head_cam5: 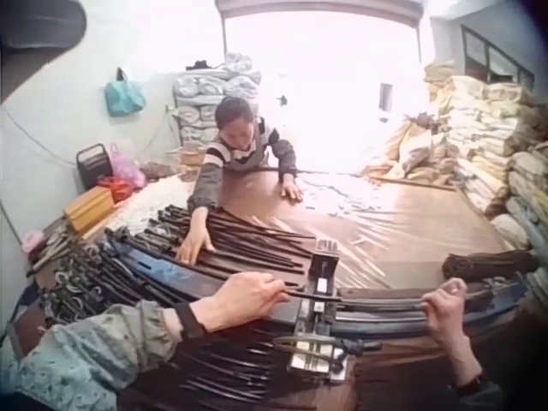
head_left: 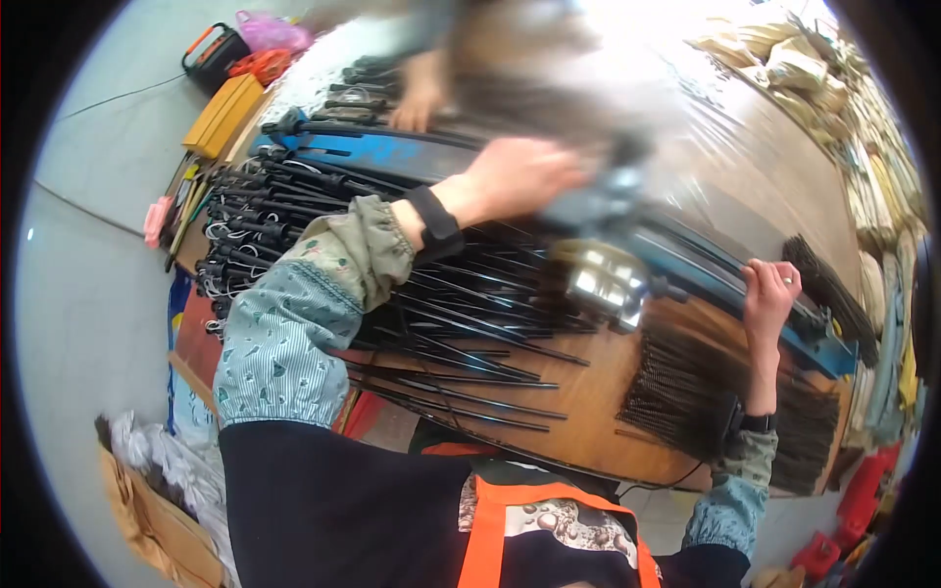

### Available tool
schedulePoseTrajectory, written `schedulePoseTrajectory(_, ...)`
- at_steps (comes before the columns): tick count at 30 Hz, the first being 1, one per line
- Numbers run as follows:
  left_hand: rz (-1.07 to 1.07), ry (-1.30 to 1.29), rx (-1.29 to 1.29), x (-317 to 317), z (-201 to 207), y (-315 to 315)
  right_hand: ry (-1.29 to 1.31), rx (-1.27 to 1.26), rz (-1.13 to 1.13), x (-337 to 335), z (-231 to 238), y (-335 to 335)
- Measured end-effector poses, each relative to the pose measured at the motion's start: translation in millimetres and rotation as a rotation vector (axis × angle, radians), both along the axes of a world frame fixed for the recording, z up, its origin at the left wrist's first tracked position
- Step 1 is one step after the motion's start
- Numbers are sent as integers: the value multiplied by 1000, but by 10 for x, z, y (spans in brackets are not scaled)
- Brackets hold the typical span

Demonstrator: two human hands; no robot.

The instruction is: The person picks up a black rod and a metal spring, slides the spring onto the rod, and places the assembly into a machine. The person then removes the processed rod and sets it aside on a pile.

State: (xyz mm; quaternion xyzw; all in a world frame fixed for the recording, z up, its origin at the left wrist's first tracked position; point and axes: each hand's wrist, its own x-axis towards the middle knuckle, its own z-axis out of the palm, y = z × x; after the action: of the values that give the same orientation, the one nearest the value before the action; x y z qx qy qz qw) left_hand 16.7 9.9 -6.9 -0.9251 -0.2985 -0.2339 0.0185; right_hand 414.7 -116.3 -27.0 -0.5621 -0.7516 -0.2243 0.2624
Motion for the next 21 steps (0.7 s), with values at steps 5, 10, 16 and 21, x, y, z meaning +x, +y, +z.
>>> schedulePoseTrajectory(5, 27, 1, -120, 197, 44, -18, 65, 17, 1, 19, -83, 88)
schedulePoseTrajectory(10, -33, -227, -325, 130, -67, 30, 71, 4, -1, 0, -123, 94)
schedulePoseTrajectory(16, 51, -233, -196, 101, -122, -26, 116, -27, -12, -9, -153, 53)
schedulePoseTrajectory(21, 8, -258, -32, 117, -269, 57, 119, -18, -46, 3, -163, -41)
